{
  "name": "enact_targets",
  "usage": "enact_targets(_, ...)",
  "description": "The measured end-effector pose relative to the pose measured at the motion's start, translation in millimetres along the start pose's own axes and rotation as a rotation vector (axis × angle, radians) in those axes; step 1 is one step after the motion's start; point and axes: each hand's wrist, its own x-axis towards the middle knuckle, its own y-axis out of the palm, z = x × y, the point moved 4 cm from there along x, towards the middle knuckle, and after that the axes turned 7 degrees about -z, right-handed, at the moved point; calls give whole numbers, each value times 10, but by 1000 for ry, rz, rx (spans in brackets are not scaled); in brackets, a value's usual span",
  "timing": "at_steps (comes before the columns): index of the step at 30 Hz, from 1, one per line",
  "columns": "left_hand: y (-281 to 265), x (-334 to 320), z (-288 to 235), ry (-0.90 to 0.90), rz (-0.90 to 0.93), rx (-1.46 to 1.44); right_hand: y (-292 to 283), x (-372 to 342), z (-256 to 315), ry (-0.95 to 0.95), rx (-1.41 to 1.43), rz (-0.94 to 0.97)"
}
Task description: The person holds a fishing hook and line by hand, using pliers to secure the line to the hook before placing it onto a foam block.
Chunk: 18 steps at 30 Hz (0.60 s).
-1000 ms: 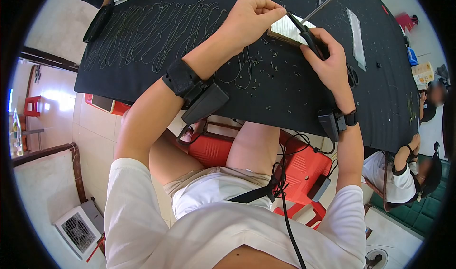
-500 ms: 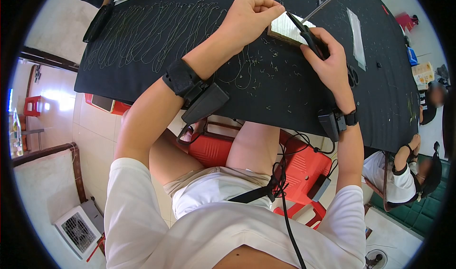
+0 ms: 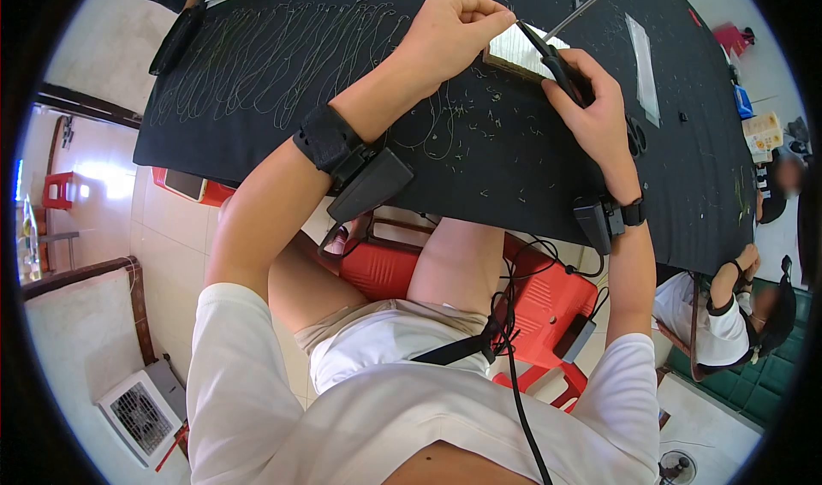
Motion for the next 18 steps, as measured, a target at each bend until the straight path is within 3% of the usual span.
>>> enact_targets(18, -5, 7, 5, 16, -1, -31, 4, 4, 3, 12, -24, 6)
